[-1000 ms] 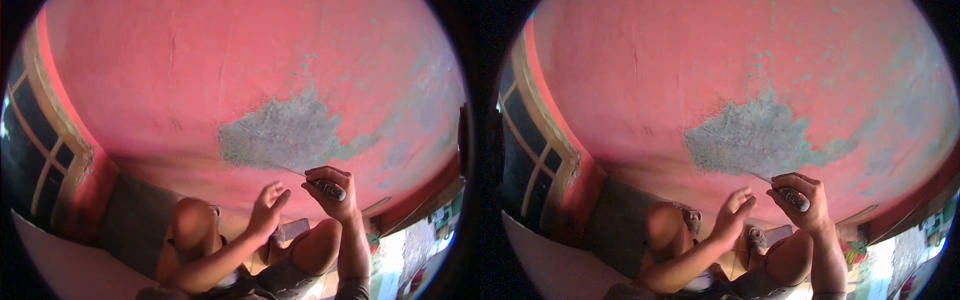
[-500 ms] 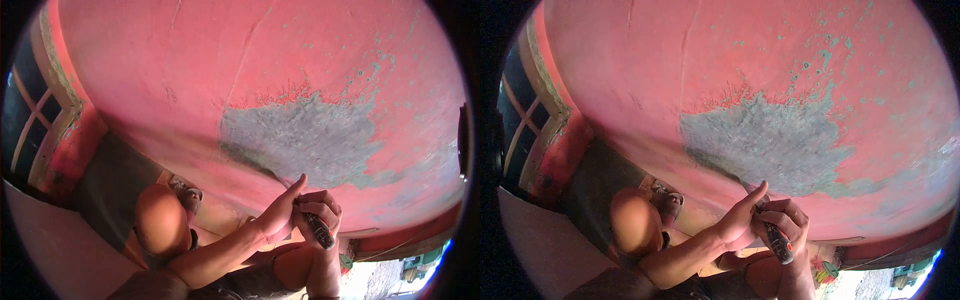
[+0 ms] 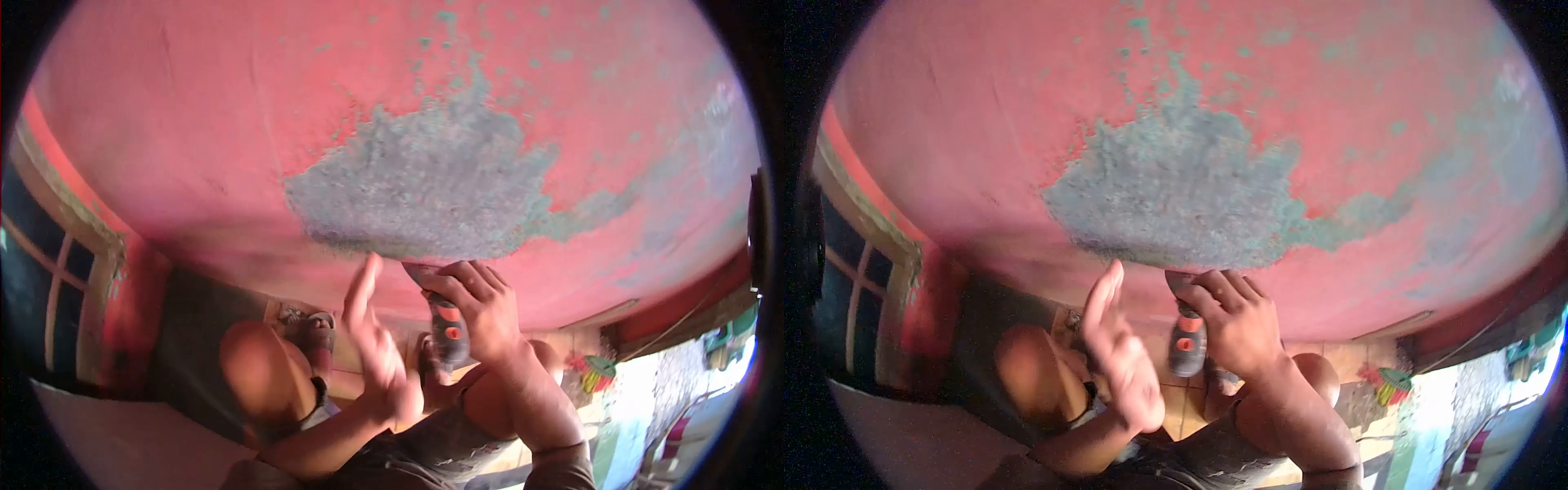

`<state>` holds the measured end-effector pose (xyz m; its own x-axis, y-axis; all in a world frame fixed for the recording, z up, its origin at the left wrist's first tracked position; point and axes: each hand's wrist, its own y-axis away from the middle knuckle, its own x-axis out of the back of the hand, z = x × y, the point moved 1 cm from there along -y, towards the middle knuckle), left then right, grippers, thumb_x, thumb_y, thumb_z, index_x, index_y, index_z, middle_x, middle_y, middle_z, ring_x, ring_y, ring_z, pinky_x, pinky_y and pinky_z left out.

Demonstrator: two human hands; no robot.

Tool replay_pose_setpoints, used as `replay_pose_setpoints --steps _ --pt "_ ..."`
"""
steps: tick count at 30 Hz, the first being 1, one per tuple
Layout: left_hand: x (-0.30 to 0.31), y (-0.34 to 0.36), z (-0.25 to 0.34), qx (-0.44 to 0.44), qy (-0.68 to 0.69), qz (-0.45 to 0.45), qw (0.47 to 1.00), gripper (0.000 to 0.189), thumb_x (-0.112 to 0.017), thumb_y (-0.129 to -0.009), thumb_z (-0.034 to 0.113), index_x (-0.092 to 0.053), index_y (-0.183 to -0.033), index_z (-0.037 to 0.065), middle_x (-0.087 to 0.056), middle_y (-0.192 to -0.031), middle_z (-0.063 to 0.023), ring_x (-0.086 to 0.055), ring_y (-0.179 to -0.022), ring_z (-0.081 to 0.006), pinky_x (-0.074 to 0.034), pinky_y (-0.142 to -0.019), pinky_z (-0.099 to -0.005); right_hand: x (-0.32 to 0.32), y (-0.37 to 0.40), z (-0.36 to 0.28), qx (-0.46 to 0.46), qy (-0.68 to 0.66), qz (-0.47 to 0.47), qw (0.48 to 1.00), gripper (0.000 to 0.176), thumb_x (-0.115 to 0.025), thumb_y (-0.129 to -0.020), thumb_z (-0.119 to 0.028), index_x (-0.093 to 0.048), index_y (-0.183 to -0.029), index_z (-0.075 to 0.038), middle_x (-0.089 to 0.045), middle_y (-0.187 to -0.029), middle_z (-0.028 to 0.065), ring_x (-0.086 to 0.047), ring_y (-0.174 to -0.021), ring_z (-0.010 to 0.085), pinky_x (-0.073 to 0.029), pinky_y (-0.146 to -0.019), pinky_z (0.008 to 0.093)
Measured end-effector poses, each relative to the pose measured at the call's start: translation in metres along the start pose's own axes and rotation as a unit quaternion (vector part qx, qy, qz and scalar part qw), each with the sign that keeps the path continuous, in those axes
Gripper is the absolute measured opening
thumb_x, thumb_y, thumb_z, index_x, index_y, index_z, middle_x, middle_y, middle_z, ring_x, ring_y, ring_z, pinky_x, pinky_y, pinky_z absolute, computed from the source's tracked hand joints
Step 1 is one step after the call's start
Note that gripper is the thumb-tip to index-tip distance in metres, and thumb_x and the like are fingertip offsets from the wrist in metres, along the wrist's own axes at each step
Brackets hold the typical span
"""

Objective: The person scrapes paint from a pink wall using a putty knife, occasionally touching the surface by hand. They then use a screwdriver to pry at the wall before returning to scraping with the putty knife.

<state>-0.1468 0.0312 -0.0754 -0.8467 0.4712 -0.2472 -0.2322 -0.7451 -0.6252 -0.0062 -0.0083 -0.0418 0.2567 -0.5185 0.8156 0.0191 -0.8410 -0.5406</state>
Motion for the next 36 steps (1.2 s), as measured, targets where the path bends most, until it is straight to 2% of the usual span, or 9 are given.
replay_pose_setpoints --steps 5,7,13,19,22,25,29,32,36 --pt "0.03 -0.034 0.047 -0.254 -0.268 -0.293 0.882 0.043 -0.083 -0.076 0.028 -0.073 -0.115 0.01 -0.064 -0.119 -0.009 -0.058 -0.113 -0.0298 -0.049 -0.101 -0.0491 -0.02 -0.01 -0.038 -0.082 -0.027 0.055 0.995 0.028 -0.062 -0.078 -0.023 -0.06 -0.104 -0.012 -0.059 -0.1 0.0044 -0.058 -0.095 0.0264 -0.053 -0.078 0.0381" --pt "0.036 -0.067 0.055 -0.313 -0.361 -0.296 0.827 0.035 -0.081 -0.078 0.006 -0.07 -0.111 0.006 -0.067 -0.107 -0.0094 -0.063 -0.101 -0.0314 -0.056 -0.089 -0.0451 -0.028 -0.017 -0.044 -0.092 -0.025 0.105 0.99 0.029 -0.063 -0.077 -0.022 -0.06 -0.105 -0.012 -0.059 -0.099 0.0043 -0.057 -0.095 0.0267 -0.051 -0.08 0.0376" --pt "0.055 -0.119 0.075 -0.27 -0.449 -0.287 0.802 0.031 -0.081 -0.078 0.002 -0.072 -0.107 0.002 -0.066 -0.101 -0.0128 -0.068 -0.086 -0.0293 -0.058 -0.073 -0.0384 -0.052 -0.03 -0.069 -0.214 -0.166 0.34 0.9 0.044 -0.076 -0.078 -0.011 -0.061 -0.119 -0.008 -0.055 -0.111 0.0135 -0.052 -0.109 0.0326 -0.047 -0.091 0.0392" --pt "0.068 -0.11 0.068 -0.205 -0.469 -0.296 0.806 0.036 -0.085 -0.074 0.003 -0.071 -0.107 0.002 -0.064 -0.097 -0.0125 -0.065 -0.083 -0.0275 -0.056 -0.069 -0.0367 -0.095 -0.027 -0.13 -0.405 -0.529 0.498 0.555 0.066 -0.075 -0.089 -0.023 -0.034 -0.135 0.0 -0.043 -0.127 0.0181 -0.045 -0.116 0.024 -0.044 -0.096 0.0396" --pt "0.091 -0.093 0.059 -0.146 -0.465 -0.199 0.85 0.034 -0.086 -0.072 0.002 -0.071 -0.103 0.002 -0.061 -0.095 -0.0102 -0.063 -0.08 -0.0241 -0.053 -0.065 -0.0331 -0.084 -0.029 -0.119 -0.513 -0.736 0.348 0.274 0.055 -0.072 -0.092 -0.035 -0.041 -0.128 -0.008 -0.047 -0.126 0.0132 -0.053 -0.108 0.0258 -0.043 -0.098 0.0444" --pt "0.112 -0.074 0.053 -0.08 -0.468 -0.231 0.849 0.029 -0.082 -0.076 -0.003 -0.069 -0.102 -0.001 -0.055 -0.102 -0.0094 -0.061 -0.083 -0.0161 -0.054 -0.069 -0.0284 -0.103 -0.035 -0.101 -0.427 -0.878 0.191 0.103 0.05 -0.066 -0.093 -0.051 -0.05 -0.115 -0.01 -0.056 -0.106 0.0096 -0.058 -0.092 0.0244 -0.045 -0.092 0.0439" --pt "0.118 -0.069 0.053 -0.094 -0.485 -0.265 0.828 0.031 -0.079 -0.077 -0.005 -0.066 -0.106 -0.004 -0.054 -0.102 -0.0102 -0.061 -0.085 -0.0172 -0.055 -0.074 -0.0289 -0.089 -0.047 -0.097 -0.414 -0.884 0.217 -0.01 0.049 -0.056 -0.097 -0.058 -0.05 -0.098 -0.009 -0.06 -0.09 0.0076 -0.062 -0.087 0.0239 -0.052 -0.08 0.0395" --pt "0.121 -0.075 0.054 -0.053 -0.44 -0.252 0.86 0.031 -0.073 -0.08 -0.007 -0.063 -0.109 -0.006 -0.052 -0.107 -0.0113 -0.065 -0.091 -0.02 -0.056 -0.078 -0.0301 -0.095 -0.045 -0.103 -0.316 -0.908 0.268 -0.057 0.063 -0.055 -0.092 -0.068 -0.053 -0.108 -0.007 -0.061 -0.096 0.0112 -0.064 -0.098 0.0283 -0.051 -0.094 0.0432" --pt "0.134 -0.076 0.04 0.04 -0.367 -0.173 0.913 0.023 -0.07 -0.086 -0.002 -0.063 -0.107 -0.009 -0.053 -0.109 -0.0108 -0.065 -0.09 -0.0189 -0.055 -0.076 -0.0285 -0.095 -0.045 -0.095 -0.302 -0.909 0.286 -0.003 0.043 -0.053 -0.102 -0.048 -0.055 -0.113 -0.006 -0.061 -0.093 0.0062 -0.066 -0.09 0.0209 -0.057 -0.082 0.0364"
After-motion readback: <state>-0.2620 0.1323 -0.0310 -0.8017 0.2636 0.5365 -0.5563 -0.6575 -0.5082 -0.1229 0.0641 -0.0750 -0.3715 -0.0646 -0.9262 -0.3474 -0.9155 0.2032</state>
